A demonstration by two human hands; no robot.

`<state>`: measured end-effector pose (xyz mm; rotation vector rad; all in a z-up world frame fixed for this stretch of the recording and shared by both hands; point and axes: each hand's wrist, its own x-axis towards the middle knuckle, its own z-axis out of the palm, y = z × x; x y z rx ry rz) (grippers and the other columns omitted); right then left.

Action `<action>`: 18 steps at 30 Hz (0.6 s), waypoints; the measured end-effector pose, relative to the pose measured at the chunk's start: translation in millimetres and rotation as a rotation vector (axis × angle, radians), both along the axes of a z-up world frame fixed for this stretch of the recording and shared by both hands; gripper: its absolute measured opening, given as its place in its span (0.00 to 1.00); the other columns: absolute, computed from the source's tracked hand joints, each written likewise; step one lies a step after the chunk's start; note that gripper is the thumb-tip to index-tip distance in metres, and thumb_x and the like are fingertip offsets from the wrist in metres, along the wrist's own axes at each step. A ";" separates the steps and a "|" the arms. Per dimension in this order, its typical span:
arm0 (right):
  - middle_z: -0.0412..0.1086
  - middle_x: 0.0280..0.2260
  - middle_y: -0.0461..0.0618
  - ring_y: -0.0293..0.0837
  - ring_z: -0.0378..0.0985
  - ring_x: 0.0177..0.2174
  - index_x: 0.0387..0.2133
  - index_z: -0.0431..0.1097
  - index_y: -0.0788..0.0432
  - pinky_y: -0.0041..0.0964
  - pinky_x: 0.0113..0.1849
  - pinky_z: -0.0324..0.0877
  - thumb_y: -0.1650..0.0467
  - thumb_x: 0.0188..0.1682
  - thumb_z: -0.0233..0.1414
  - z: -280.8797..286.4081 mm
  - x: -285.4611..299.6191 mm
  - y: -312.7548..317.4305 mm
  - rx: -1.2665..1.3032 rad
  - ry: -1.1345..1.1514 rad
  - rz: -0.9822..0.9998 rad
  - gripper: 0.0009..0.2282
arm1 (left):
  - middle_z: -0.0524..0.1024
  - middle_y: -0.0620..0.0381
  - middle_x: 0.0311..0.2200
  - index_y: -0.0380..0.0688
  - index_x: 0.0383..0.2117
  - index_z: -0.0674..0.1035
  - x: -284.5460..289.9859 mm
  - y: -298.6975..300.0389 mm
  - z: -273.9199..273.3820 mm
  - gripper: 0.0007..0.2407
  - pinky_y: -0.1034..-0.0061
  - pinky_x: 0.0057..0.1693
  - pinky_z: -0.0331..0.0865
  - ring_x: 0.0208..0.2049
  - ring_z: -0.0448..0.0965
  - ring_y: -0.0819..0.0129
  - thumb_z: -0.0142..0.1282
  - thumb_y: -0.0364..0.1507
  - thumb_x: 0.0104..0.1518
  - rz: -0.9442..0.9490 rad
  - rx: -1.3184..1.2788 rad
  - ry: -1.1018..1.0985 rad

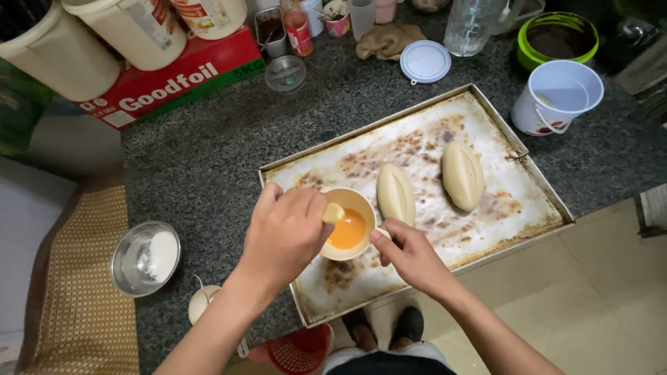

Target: Loading trays of dough into a commercial oven and glazing dough with egg wash.

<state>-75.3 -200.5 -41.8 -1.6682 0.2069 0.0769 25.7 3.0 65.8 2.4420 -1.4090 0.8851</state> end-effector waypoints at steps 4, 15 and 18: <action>0.70 0.14 0.53 0.42 0.72 0.20 0.20 0.74 0.60 0.35 0.27 0.69 0.65 0.55 0.53 3.9 7.6 8.0 0.013 0.057 -0.003 0.15 | 0.64 0.58 0.20 0.46 0.23 0.73 9.3 8.6 0.0 0.04 0.66 0.35 0.64 0.23 0.71 0.60 0.51 0.26 0.55 -0.043 0.040 -0.158; 0.74 0.19 0.59 0.50 0.80 0.23 0.26 0.73 0.61 0.41 0.33 0.71 0.64 0.57 0.52 -29.5 15.8 -18.9 -0.002 0.193 -0.235 0.14 | 0.83 0.38 0.35 0.35 0.39 0.84 65.4 81.8 -96.9 0.07 0.53 0.45 0.74 0.41 0.82 0.36 0.57 0.27 0.62 0.295 -0.614 0.781; 0.70 0.20 0.58 0.52 0.78 0.23 0.29 0.72 0.64 0.45 0.34 0.74 0.66 0.59 0.51 -39.6 12.9 -32.2 0.064 0.144 -0.372 0.13 | 0.84 0.43 0.34 0.41 0.40 0.86 74.9 71.2 -134.8 0.07 0.57 0.44 0.76 0.39 0.83 0.41 0.59 0.26 0.59 0.226 -0.604 0.939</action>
